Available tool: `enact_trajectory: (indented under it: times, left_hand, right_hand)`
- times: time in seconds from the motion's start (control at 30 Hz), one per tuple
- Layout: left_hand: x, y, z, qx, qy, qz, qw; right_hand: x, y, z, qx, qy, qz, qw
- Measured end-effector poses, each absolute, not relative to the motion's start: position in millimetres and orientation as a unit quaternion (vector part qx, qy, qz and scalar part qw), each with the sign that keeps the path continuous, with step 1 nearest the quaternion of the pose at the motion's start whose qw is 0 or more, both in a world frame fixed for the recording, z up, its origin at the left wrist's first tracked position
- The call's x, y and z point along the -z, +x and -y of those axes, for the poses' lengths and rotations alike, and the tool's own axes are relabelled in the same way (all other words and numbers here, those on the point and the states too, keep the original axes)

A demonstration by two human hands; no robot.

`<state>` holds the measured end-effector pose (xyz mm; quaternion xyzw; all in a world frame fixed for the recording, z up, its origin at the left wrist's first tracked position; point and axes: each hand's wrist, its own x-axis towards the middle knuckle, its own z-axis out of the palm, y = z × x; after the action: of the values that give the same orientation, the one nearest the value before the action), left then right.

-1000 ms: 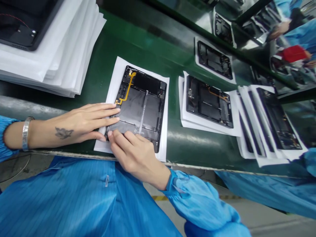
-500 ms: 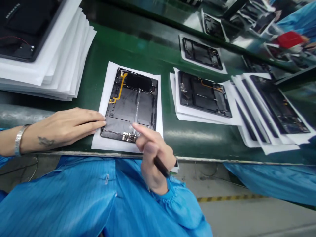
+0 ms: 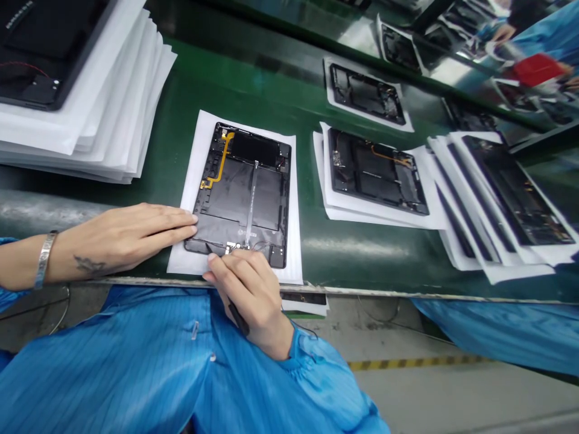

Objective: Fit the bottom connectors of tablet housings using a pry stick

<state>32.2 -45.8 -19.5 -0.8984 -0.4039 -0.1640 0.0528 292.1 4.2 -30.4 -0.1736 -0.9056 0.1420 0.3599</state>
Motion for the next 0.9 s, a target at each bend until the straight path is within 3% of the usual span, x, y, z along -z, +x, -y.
enact_trajectory:
  times: [0.4,0.63,0.9]
  left_hand:
    - [20.8,34.1,48.9,0.168,-0.896,0.406,0.062]
    - [20.8,33.7,48.3,0.163,-0.898,0.406,0.049]
    - [23.6,35.1,51.1,0.168,-0.892,0.418,0.045]
  right_hand:
    - [30.3,298.2,-3.2,-0.077,-0.228,0.895,0.375]
    - [34.7,294.0,-6.1,-0.109,-0.158,0.908,0.373]
    - [32.3,306.4,0.5,-0.104,-0.241,0.888,0.377]
